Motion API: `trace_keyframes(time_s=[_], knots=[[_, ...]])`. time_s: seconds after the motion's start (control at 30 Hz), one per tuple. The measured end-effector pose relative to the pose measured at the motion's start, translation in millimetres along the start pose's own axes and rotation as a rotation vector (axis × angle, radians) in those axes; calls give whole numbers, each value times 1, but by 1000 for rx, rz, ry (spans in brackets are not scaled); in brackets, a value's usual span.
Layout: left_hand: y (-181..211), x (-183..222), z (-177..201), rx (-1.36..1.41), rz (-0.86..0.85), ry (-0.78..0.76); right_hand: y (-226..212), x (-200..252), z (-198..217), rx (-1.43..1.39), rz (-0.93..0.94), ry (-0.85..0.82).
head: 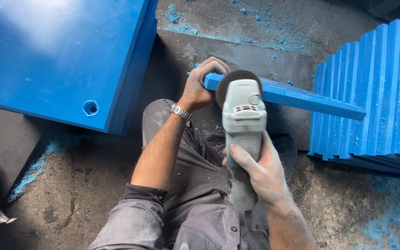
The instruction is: Grinding the edges of blue plastic boards using a hand-held angle grinder.
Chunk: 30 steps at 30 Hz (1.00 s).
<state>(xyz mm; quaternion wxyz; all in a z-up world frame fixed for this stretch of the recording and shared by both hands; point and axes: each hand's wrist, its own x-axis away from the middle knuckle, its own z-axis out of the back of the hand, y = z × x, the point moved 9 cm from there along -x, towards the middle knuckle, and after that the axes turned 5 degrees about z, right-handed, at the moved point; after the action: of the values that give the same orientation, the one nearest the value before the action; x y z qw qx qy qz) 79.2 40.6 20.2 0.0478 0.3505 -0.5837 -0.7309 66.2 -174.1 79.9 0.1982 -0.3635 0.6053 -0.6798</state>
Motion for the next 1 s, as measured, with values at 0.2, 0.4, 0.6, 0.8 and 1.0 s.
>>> trace_keyframes(time_s=[0.2, 0.4, 0.6, 0.8, 1.0], knots=[[-4, 1, 0, 32, 26, -9, -1, 2, -4, 18, -17, -40], [-1, -2, -3, -18, 54, -21, 11, 45, 60, -115, 0, 239], [3, 6, -1, -45, 12, -30, -1, 38, 29, -215, 68, 8], [-6, 10, -2, 51, 49, -33, -17, 23, -30, -279, -129, -154], [-2, 13, -1, -23, 92, -29, -5, 37, 12, -326, -140, -36]])
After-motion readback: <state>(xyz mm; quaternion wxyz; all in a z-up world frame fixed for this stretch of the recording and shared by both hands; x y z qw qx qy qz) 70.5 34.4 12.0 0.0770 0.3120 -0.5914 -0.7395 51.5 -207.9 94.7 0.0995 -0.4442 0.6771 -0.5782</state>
